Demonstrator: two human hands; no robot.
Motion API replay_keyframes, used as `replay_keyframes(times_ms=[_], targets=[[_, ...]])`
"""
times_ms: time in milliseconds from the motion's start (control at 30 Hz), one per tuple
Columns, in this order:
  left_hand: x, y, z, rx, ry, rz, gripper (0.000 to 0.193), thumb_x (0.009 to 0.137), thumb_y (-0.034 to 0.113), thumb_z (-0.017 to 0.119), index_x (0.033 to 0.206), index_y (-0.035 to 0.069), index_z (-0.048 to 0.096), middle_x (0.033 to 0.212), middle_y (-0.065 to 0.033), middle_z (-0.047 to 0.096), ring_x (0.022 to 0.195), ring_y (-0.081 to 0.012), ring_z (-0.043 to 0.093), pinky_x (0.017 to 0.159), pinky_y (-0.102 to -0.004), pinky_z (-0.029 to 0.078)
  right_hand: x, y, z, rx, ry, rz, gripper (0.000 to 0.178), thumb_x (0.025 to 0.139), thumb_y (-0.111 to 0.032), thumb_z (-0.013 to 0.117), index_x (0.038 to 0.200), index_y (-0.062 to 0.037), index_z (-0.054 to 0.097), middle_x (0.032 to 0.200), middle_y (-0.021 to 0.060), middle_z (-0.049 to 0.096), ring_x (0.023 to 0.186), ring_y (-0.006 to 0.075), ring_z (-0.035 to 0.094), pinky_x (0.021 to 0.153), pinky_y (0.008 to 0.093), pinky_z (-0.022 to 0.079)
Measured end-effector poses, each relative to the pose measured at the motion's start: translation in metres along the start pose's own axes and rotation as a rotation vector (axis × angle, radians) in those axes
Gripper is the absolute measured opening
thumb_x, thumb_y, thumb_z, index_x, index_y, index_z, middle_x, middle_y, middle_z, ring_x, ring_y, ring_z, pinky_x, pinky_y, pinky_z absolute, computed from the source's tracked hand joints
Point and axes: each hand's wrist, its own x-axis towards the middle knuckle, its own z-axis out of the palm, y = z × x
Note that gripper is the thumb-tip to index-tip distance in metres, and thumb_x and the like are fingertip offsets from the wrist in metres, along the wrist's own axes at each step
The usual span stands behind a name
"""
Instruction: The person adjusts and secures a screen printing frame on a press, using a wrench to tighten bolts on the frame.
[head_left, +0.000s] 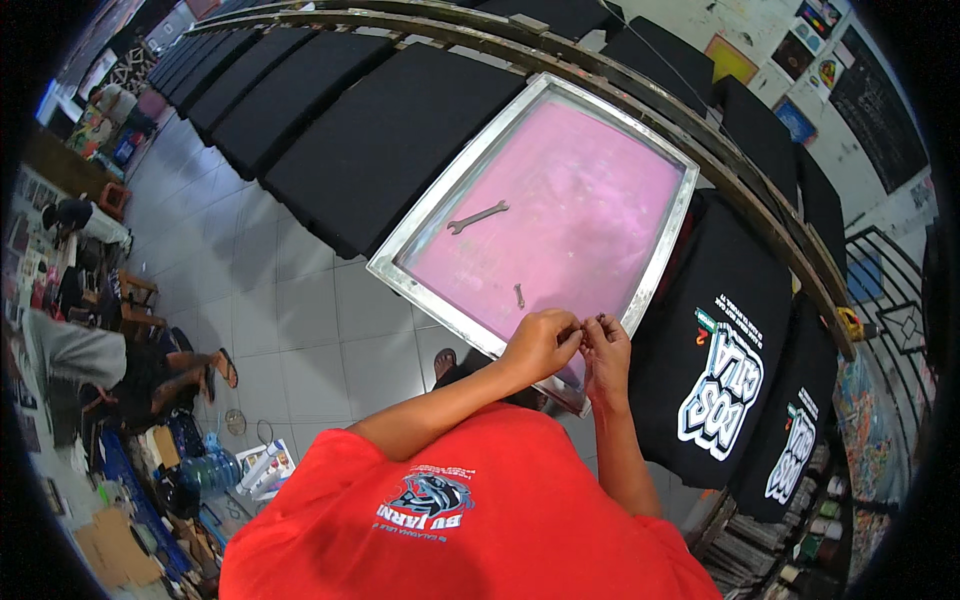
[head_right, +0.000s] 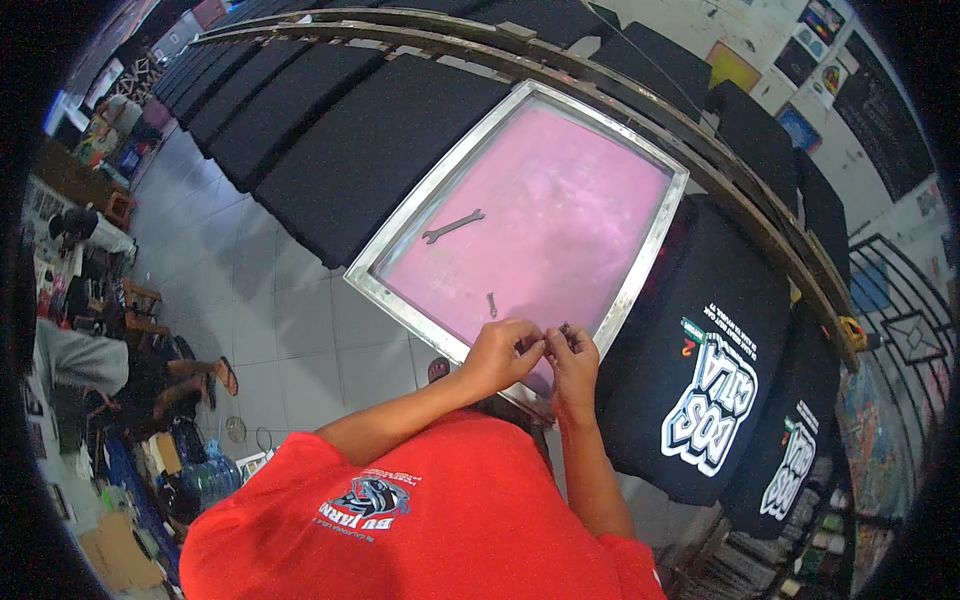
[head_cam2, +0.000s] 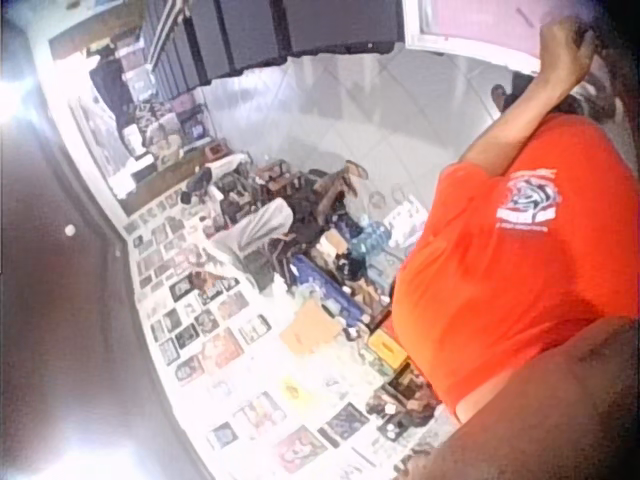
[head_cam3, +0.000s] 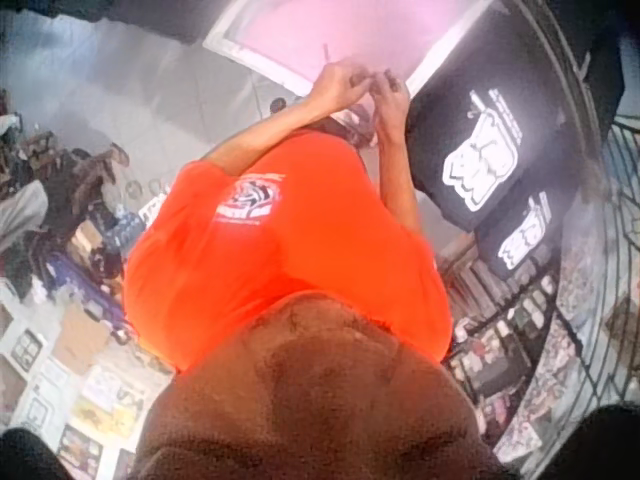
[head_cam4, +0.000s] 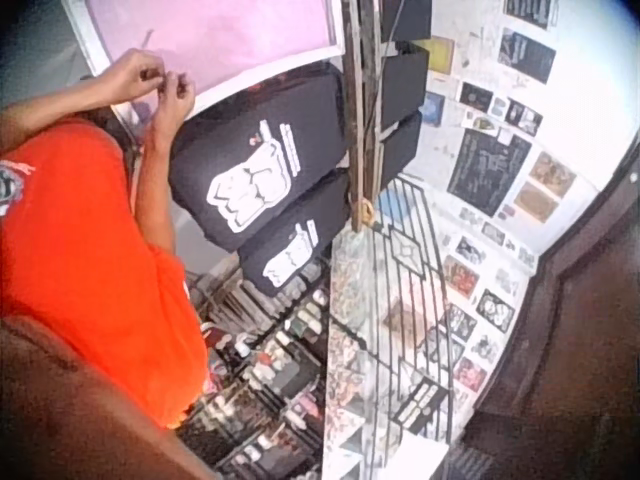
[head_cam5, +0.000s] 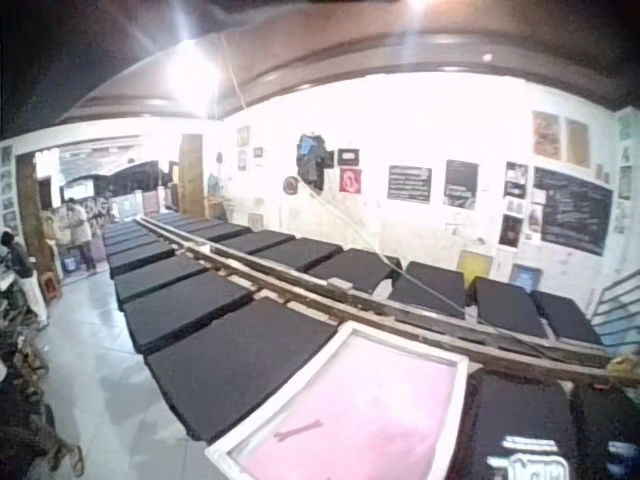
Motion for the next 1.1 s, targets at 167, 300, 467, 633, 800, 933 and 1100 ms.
replay_keyframes(times_ms=[167, 300, 467, 633, 800, 933, 1100], targets=[[0.019, -0.032, -0.027, 0.044, -0.074, 0.123, 0.012, 0.076, 0.009, 0.066, 0.081, -0.001, 0.062, 0.07, -0.0145, 0.06, 0.062, -0.0268, 0.06, 0.057, -0.0339, 0.047, 0.004, 0.002, 0.039, 0.137, 0.101, -0.032, 0.016, 0.089, -0.015, 0.059, 0.098, -0.0024, 0.057, 0.088, 0.0043, 0.06, 0.076, 0.0103, 0.057, 0.069, 0.0245, 0.048], [0.027, -0.054, -0.061, 0.039, -0.256, 0.12, 0.016, 0.075, 0.012, 0.069, 0.085, 0.001, 0.063, 0.074, -0.0132, 0.062, 0.066, -0.0255, 0.062, 0.059, -0.0339, 0.048, 0.003, 0.028, 0.059, 0.016, 0.245, -0.123, 0.017, 0.092, -0.018, 0.056, 0.095, -0.0021, 0.06, 0.086, 0.0036, 0.061, 0.075, 0.0108, 0.057, 0.071, 0.0242, 0.048], [0.056, -0.092, -0.112, 0.178, -0.203, 0.046, 0.028, 0.075, 0.02, 0.069, 0.096, 0.004, 0.062, 0.084, -0.0119, 0.065, 0.074, -0.0279, 0.063, 0.067, -0.037, 0.05, -0.009, 0.035, 0.07, 0.09, 0.388, -0.2, 0.014, 0.092, -0.017, 0.056, 0.09, -0.0042, 0.06, 0.082, 0.0021, 0.059, 0.071, 0.0085, 0.053, 0.064, 0.022, 0.044], [0.121, -0.153, -0.162, 0.698, -0.135, 0.144, 0.028, 0.073, 0.02, 0.07, 0.09, 0.003, 0.057, 0.087, -0.0142, 0.059, 0.083, -0.0317, 0.059, 0.071, -0.0417, 0.049, -0.021, 0.035, 0.051, 0.219, 0.474, -0.246, 0.014, 0.092, -0.019, 0.055, 0.092, -0.0047, 0.059, 0.085, 0.0015, 0.057, 0.07, 0.0088, 0.051, 0.065, 0.0214, 0.043], [0.127, -0.183, -0.154, 0.834, -0.188, 0.153, 0.017, 0.075, 0.013, 0.061, 0.082, 0.0, 0.055, 0.084, -0.0179, 0.057, 0.08, -0.0334, 0.059, 0.067, -0.0431, 0.05, -0.033, 0.045, 0.043, 0.275, 0.543, -0.223, 0.014, 0.091, -0.019, 0.056, 0.094, -0.0059, 0.058, 0.085, 0.0012, 0.057, 0.073, 0.0095, 0.052, 0.067, 0.0217, 0.044], [0.13, -0.184, -0.151, 0.835, -0.184, 0.1, 0.009, 0.075, 0.005, 0.054, 0.081, -0.002, 0.055, 0.077, -0.0195, 0.058, 0.076, -0.0339, 0.06, 0.066, -0.0437, 0.049, -0.039, 0.051, 0.052, 0.279, 0.58, -0.196, 0.013, 0.091, -0.019, 0.057, 0.093, -0.0066, 0.059, 0.084, 0.0006, 0.057, 0.074, 0.0096, 0.052, 0.07, 0.0222, 0.044], [0.142, -0.177, -0.16, 0.594, -0.299, -0.043, 0.016, 0.076, 0.005, 0.052, 0.09, -0.004, 0.053, 0.074, -0.0236, 0.06, 0.071, -0.036, 0.061, 0.062, -0.0446, 0.047, -0.042, 0.056, 0.053, 0.299, 0.577, -0.225, 0.014, 0.09, -0.021, 0.058, 0.093, -0.0073, 0.059, 0.082, 0.0005, 0.057, 0.074, 0.0097, 0.053, 0.07, 0.0225, 0.045]])
